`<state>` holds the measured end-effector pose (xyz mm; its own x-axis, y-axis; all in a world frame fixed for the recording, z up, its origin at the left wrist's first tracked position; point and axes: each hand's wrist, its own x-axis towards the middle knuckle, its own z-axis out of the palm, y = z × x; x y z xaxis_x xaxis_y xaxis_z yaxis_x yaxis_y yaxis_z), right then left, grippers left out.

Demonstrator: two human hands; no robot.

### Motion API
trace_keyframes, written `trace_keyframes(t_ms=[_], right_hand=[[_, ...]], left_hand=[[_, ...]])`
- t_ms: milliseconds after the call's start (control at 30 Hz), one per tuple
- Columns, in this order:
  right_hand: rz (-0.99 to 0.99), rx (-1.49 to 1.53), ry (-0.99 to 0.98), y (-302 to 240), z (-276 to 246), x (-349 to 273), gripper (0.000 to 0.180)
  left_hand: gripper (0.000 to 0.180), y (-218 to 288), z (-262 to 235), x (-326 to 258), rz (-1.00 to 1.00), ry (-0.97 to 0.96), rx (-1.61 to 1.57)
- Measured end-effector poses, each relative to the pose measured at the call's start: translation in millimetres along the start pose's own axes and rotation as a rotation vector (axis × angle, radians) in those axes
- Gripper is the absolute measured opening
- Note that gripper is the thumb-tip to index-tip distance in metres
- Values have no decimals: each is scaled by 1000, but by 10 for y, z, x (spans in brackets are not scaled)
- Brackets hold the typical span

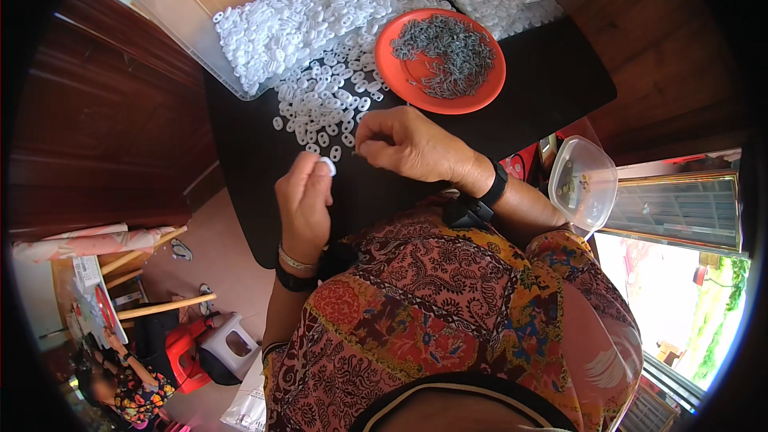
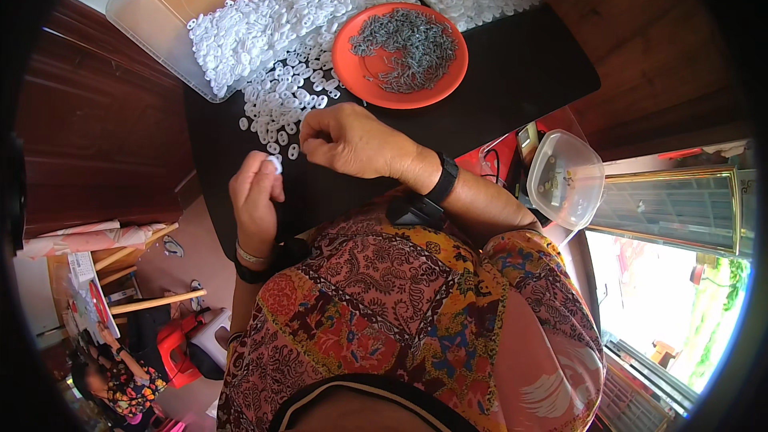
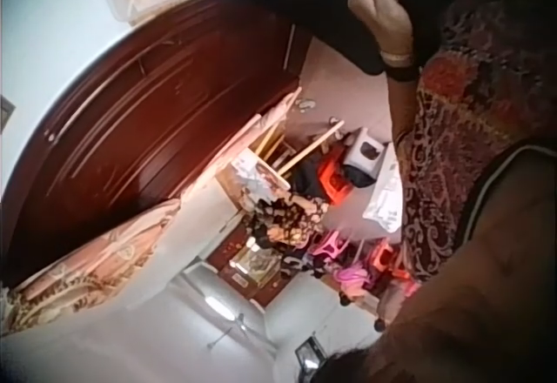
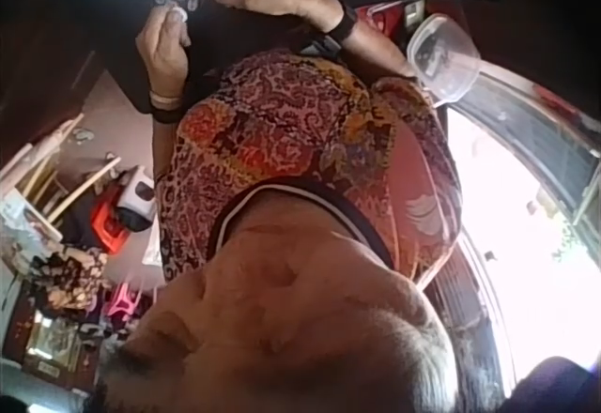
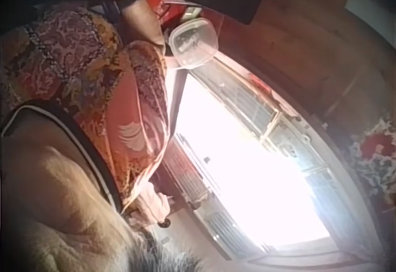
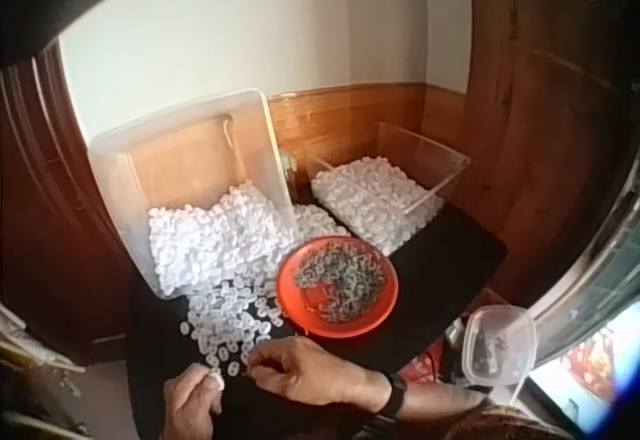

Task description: Inserting tiny metal pins or components into small white plastic hardware pieces using a needle tool.

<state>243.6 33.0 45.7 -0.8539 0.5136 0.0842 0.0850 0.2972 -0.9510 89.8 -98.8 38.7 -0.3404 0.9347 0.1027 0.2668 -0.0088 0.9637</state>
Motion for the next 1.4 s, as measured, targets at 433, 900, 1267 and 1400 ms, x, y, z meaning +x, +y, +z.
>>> trace_keyframes(t_ms=[433,900,1267,1400], right_hand=[[202,276,-22,-1,-38,4,16],[51,-90,114,105,84,-11,15],[86,110,21,61,164,-3,19],[76,53,19,21,167,-28,18]], left_hand=[[23,-141,-71,58,-185,31,-479],[24,-184,-36,133,-88,211,-183],[10,-100,155,19,110,-58,46],[10,-152,158,7,108,-31,37]])
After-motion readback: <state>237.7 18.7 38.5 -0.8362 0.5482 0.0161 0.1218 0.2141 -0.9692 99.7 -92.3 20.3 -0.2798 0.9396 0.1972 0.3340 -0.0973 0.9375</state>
